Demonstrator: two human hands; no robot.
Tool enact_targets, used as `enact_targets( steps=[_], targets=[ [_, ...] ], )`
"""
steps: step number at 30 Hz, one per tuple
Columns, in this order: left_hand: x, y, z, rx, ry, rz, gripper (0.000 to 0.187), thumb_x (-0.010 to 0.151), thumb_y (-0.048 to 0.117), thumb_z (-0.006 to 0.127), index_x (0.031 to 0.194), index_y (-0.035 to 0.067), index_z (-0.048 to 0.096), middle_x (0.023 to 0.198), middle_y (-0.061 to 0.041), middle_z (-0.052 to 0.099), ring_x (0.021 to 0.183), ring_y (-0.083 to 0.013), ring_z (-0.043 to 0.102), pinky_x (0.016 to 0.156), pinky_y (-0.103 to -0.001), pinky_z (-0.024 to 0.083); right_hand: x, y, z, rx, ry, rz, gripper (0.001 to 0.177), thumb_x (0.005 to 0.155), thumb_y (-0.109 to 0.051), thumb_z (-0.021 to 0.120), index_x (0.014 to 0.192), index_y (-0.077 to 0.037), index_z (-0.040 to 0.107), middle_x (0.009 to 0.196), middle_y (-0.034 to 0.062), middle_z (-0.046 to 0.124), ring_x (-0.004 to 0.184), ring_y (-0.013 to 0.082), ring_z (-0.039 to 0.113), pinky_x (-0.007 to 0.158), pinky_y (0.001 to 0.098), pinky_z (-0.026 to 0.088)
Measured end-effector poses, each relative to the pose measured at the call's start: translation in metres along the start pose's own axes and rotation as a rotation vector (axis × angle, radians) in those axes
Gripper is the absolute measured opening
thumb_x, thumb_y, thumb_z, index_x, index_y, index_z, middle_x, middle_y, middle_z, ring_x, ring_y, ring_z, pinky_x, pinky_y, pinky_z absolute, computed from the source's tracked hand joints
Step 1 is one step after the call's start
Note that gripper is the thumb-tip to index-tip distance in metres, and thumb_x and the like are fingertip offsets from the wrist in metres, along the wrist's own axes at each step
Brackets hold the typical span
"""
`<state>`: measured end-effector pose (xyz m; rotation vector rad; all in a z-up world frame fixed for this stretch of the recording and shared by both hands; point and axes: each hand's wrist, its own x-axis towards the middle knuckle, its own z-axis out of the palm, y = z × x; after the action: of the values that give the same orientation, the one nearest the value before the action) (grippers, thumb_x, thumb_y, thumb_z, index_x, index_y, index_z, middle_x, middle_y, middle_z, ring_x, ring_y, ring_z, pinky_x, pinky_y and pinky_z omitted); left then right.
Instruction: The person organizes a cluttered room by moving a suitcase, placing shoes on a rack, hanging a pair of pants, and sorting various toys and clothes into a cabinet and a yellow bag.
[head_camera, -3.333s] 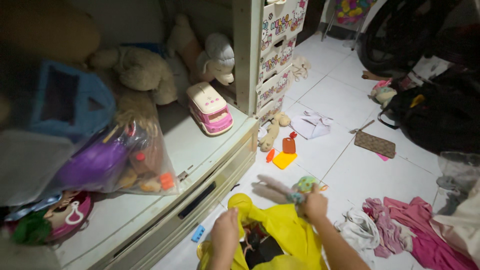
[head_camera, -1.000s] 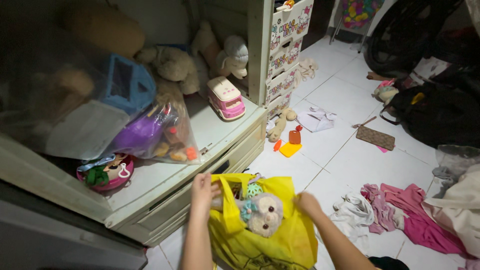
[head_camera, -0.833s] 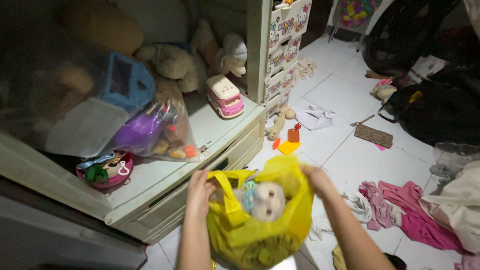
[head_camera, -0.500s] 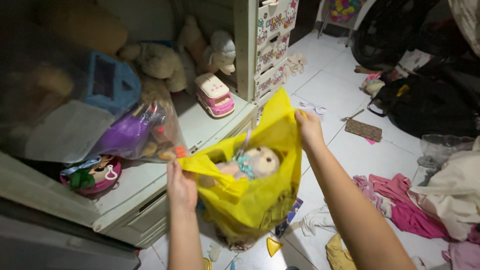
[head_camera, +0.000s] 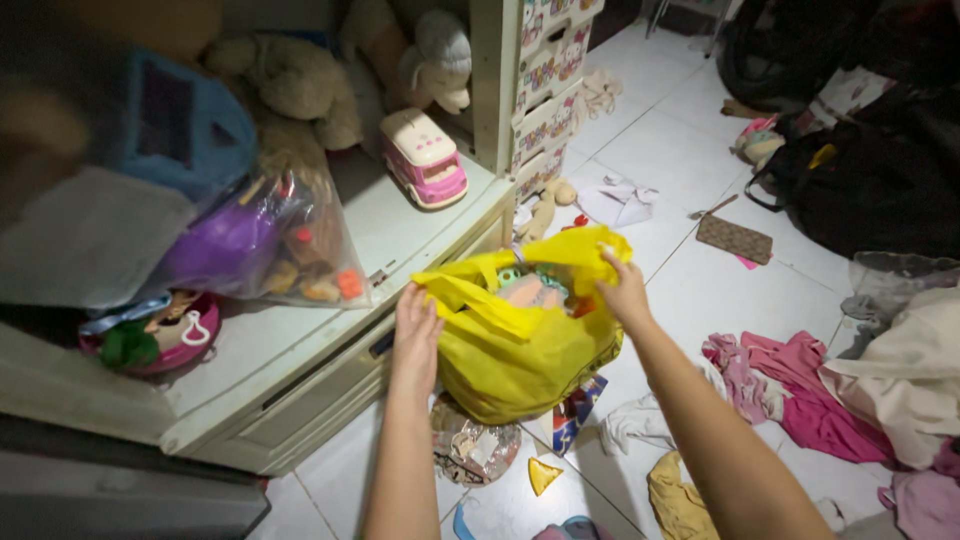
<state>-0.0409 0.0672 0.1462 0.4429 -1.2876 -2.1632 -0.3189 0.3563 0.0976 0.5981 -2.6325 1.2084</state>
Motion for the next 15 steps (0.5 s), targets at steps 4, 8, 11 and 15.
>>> enact_targets(
  steps=[4,8,11,15],
  targets=[
    [-0.01,-0.013,-0.034,0.12,0.114,-0.034,0.055,0.099,0.024,0.057,0.151,0.017,0.039,0.151,-0.005,0.053,0.137,-0.0207,0.049,0.11,-0.039,0.037,-0.065,-0.055,0.004,0.015,0.095,-0.3,0.063,0.074,-0.001,0.073,0.134,-0.015,0.065,0.153,0.0315,0.037,0.137,0.0499,0.043,0.113,0.0489,0.04],
    [-0.007,-0.063,-0.094,0.369,0.218,-0.07,0.044,0.094,0.016,0.058,0.137,0.013,0.054,0.137,-0.011,0.062,0.125,-0.0268,0.058,0.103,-0.042,0.045,-0.139,-0.12,0.022,0.079,-0.088,-0.48,0.06,0.076,0.003,0.069,0.133,-0.016,0.064,0.154,0.0282,0.04,0.141,0.0474,0.042,0.115,0.0532,0.038],
    [0.0,-0.099,-0.137,0.997,0.075,0.062,0.038,0.089,0.008,0.058,0.126,0.01,0.064,0.127,-0.015,0.067,0.116,-0.0325,0.064,0.099,-0.044,0.05,-0.182,-0.154,0.049,0.051,-0.12,-0.584,0.065,0.073,0.003,0.068,0.134,-0.017,0.064,0.154,0.0231,0.045,0.141,0.0427,0.045,0.115,0.0509,0.04],
    [-0.013,-0.117,-0.182,1.724,-0.231,-0.054,0.036,0.089,0.006,0.057,0.124,0.011,0.065,0.128,-0.017,0.064,0.115,-0.0376,0.064,0.098,-0.048,0.051,-0.237,-0.148,0.077,0.087,-0.225,-0.811,0.065,0.069,0.0,0.07,0.132,-0.012,0.063,0.152,0.0202,0.047,0.142,0.045,0.045,0.114,0.0538,0.039]
  ],
)
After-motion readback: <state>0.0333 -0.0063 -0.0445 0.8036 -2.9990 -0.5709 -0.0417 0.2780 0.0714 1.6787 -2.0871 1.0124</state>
